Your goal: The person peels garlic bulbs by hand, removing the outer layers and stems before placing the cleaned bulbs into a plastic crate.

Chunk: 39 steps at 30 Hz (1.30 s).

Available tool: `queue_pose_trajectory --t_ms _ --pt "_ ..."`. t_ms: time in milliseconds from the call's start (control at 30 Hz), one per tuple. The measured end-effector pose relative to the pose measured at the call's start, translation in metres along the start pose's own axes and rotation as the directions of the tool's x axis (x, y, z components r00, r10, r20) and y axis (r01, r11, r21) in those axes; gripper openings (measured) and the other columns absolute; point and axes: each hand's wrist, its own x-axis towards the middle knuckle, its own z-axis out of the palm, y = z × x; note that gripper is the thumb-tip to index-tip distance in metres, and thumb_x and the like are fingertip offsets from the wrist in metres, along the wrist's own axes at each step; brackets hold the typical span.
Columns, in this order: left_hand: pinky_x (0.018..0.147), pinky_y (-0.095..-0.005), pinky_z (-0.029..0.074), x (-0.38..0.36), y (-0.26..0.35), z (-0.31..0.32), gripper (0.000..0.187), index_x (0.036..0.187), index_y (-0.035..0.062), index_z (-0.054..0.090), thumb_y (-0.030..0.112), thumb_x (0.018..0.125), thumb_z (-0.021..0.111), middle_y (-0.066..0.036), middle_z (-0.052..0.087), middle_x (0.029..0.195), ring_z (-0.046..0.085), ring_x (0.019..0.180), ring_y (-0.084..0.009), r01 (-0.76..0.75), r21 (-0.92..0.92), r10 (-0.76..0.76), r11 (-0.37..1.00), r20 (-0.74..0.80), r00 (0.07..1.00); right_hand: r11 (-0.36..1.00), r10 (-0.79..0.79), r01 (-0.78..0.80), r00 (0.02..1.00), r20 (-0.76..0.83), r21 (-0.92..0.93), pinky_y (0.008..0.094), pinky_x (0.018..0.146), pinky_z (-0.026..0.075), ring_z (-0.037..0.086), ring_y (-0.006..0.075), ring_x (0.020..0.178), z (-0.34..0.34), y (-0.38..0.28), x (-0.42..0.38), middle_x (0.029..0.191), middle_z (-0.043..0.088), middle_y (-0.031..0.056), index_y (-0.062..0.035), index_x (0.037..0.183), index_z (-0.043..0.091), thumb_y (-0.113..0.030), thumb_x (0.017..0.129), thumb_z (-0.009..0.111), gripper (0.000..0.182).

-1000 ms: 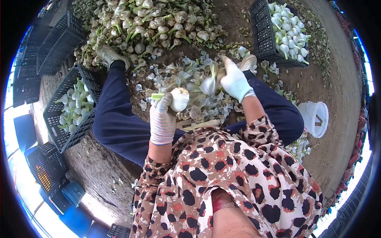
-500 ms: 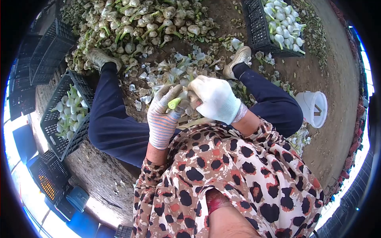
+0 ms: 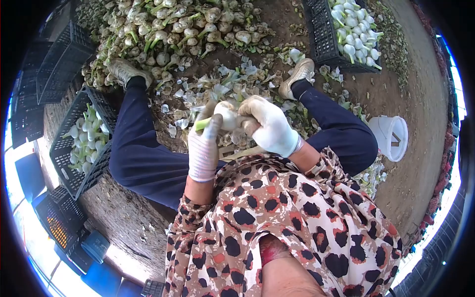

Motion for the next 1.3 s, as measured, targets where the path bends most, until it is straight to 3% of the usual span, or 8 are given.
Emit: queue_pose_trajectory --t_ms 100,200,333,500,700,933,1033,1300 --pt "0.097 -0.0360 0.052 0.007 -0.009 -0.014 0.057 0.139 -0.0117 0.043 0.008 0.087 0.056 -0.020 0.058 0.127 0.063 0.109 -0.0259 0.203 -0.201 -0.203 0.958 0.021 0.979 0.980 -0.175 0.173 0.985 -0.009 -0.095 0.0291 0.072 0.051 0.062 0.0157 0.081 0.002 0.003 0.005 0.090 0.063 0.0096 0.0022 0.099 0.059 0.003 0.086 0.056 0.013" --pt "0.098 -0.0455 0.052 0.009 -0.020 -0.024 0.060 0.137 -0.0056 0.049 0.012 0.082 0.066 -0.019 0.060 0.125 0.061 0.114 -0.0307 0.092 -0.288 -0.097 0.953 -0.001 0.995 0.771 0.608 -0.509 0.766 -0.207 0.382 0.0252 0.065 0.052 0.062 0.0145 0.075 0.002 0.051 0.017 0.090 0.064 0.0086 0.0013 0.101 0.058 -0.004 0.095 0.049 0.013" --pt "0.102 -0.0417 0.049 0.011 -0.014 -0.023 0.065 0.137 -0.0060 0.049 0.005 0.075 0.066 -0.018 0.057 0.133 0.059 0.118 -0.0301 0.033 -0.268 -0.025 0.963 0.030 0.999 0.798 0.421 -0.423 0.901 -0.104 -0.428 0.0233 0.075 0.051 0.060 0.0129 0.083 -0.018 0.095 0.009 0.102 0.066 0.0109 0.0043 0.117 0.058 -0.001 0.092 0.049 0.027" --pt "0.101 -0.0362 0.048 0.015 -0.008 -0.013 0.067 0.140 -0.0103 0.046 0.000 0.075 0.058 -0.017 0.057 0.134 0.058 0.119 -0.0255 0.018 -0.079 -0.013 0.997 0.052 0.999 0.711 0.349 -0.500 0.862 0.369 0.494 0.0245 0.079 0.049 0.058 0.0113 0.088 -0.005 0.033 0.009 0.108 0.066 0.0074 0.0041 0.135 0.053 -0.001 0.091 0.052 0.044" --pt "0.099 -0.0447 0.052 0.043 0.049 -0.044 0.047 0.120 -0.0049 0.059 0.005 0.075 0.069 -0.022 0.061 0.119 0.061 0.111 -0.0329 -0.328 -0.361 0.290 0.873 -0.156 0.944 0.831 0.447 -0.367 0.887 0.111 -0.419 0.0337 0.084 0.053 0.067 0.0298 0.093 -0.005 0.078 0.047 0.105 0.068 0.0210 -0.0013 0.119 0.061 -0.010 0.088 0.058 0.033" --pt "0.106 -0.0564 0.046 0.059 0.116 -0.150 0.045 0.128 -0.0078 0.053 0.021 0.094 0.057 -0.029 0.063 0.121 0.061 0.115 -0.0448 -0.634 -0.545 0.288 0.549 -0.589 0.756 0.632 0.461 -0.383 0.884 -0.071 -0.674 0.0442 0.098 0.048 0.059 0.0378 0.114 -0.039 0.199 0.164 0.131 0.057 0.0207 -0.0101 0.134 0.053 -0.019 0.089 0.054 0.046" --pt "0.103 -0.0495 0.050 0.076 0.075 -0.128 0.037 0.124 -0.0023 0.059 0.024 0.101 0.049 -0.024 0.058 0.131 0.058 0.122 -0.0367 -0.262 -0.612 0.242 0.746 -0.118 0.963 0.527 0.582 -0.324 0.811 0.055 -0.786 0.0446 0.102 0.047 0.057 0.0369 0.122 -0.033 0.236 0.227 0.145 0.048 0.0189 -0.0134 0.141 0.048 -0.012 0.089 0.049 0.051" --pt "0.095 -0.0455 0.052 0.102 -0.006 -0.040 0.038 0.132 0.0037 0.053 0.024 0.099 0.057 -0.018 0.060 0.121 0.062 0.110 -0.0321 0.179 -0.253 -0.247 0.951 -0.270 0.931 0.410 0.705 -0.359 0.708 0.042 -0.839 0.0450 0.099 0.048 0.058 0.0384 0.120 -0.023 0.238 0.233 0.138 0.049 0.0216 -0.0083 0.135 0.047 -0.010 0.093 0.049 0.042"
